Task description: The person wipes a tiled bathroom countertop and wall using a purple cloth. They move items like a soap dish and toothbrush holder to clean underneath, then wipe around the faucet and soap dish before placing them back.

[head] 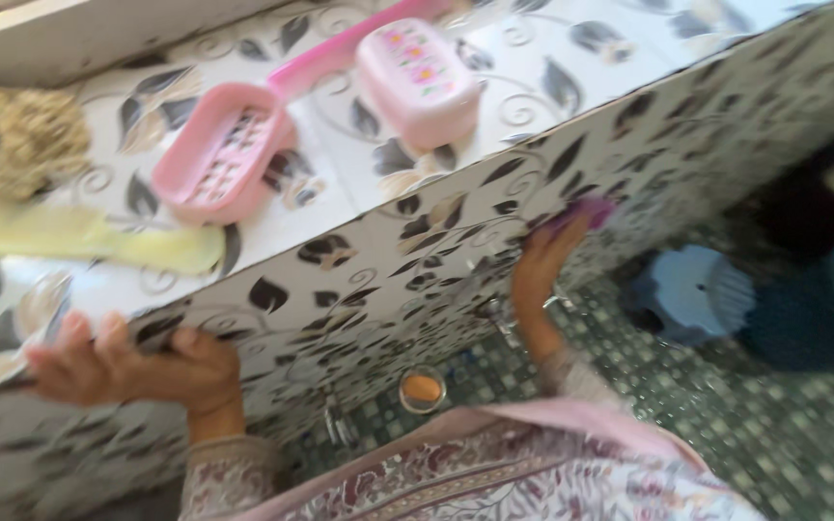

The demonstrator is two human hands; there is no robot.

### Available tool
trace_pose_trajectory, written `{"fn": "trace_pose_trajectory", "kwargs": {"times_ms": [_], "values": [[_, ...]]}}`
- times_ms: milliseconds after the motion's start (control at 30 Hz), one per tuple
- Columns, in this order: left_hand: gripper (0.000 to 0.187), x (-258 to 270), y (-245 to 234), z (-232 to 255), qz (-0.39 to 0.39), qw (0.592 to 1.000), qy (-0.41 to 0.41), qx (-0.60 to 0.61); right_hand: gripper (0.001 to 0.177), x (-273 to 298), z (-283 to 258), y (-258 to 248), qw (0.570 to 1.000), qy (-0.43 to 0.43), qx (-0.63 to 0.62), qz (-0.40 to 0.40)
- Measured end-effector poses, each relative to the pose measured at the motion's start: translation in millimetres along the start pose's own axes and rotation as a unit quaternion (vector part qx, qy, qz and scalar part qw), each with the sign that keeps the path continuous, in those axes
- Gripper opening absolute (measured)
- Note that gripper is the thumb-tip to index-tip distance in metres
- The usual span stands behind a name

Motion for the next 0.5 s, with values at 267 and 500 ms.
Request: {"fn": "trace_pose_trajectory", "kwargs": {"times_ms": [267,500], "values": [[0.04,14,12,-7,-0.017,0.989,-0.008,0.145,0.058,-86,-154,-46,0.986,-0.119,-0.107,0.053],[0.03,8,3,163,-0.073,0.962,0.067,0.256,0.055,9,-147,-25,0.978,-0.012,-0.194,-0.081]]}}
Point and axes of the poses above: each hand's wrist, its own x-axis away from the middle knuckle, its own y-axis out of the palm, z = x × y, the point moved 10 cm from there along -x, towards the middle knuckle, and after that the axes turned 5 degrees about -z, right-handed, at the moved point
